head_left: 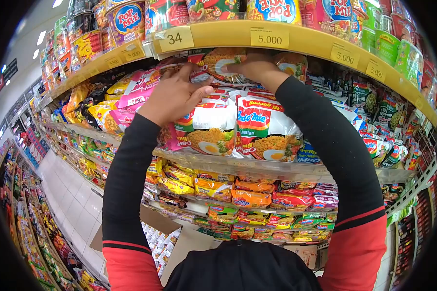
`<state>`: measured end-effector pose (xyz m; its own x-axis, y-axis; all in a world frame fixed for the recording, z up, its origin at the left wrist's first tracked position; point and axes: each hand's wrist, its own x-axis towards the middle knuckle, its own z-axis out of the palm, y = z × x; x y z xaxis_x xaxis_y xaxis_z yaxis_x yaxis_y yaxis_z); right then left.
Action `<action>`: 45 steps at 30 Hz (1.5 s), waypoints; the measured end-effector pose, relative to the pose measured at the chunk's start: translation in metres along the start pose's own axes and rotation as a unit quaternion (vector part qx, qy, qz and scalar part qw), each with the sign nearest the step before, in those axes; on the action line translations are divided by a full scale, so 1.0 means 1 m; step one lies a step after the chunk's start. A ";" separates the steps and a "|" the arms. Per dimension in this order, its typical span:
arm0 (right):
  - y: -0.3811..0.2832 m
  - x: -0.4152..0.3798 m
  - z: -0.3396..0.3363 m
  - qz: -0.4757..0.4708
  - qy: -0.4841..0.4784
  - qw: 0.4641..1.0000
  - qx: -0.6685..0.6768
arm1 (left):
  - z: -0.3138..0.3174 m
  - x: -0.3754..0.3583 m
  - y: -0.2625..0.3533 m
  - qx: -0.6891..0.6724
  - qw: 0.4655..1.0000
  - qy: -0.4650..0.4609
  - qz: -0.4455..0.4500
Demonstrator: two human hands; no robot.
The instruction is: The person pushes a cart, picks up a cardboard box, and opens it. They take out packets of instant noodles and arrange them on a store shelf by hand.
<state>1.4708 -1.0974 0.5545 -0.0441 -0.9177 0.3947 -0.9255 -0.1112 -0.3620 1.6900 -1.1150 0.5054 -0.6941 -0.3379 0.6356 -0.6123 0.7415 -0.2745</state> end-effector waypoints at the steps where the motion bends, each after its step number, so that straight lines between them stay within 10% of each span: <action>1: -0.002 -0.001 0.004 0.002 -0.003 1.000 0.001 | 0.000 -0.001 -0.006 0.018 1.000 0.016 0.003; 25: 0.013 0.003 0.009 0.038 0.037 0.996 0.068 | -0.002 0.029 -0.004 -0.099 0.995 0.029 0.011; 28: 0.020 -0.008 0.011 -0.141 0.277 0.932 -0.190 | -0.019 0.025 0.005 -0.151 0.988 -0.001 0.010; 34: -0.008 -0.107 -0.030 -0.098 0.121 0.970 -0.186 | -0.022 -0.031 0.064 -0.105 0.991 0.052 0.068; 45: 0.018 -0.157 0.019 -0.272 0.249 0.925 -0.097 | 0.036 -0.011 0.059 0.040 0.989 0.141 0.030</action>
<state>1.4679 -0.9625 0.4696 0.3240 -0.4525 0.8308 -0.9099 -0.3895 0.1427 1.6481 -1.0886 0.4557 -0.6041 -0.1102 0.7893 -0.6082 0.7038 -0.3672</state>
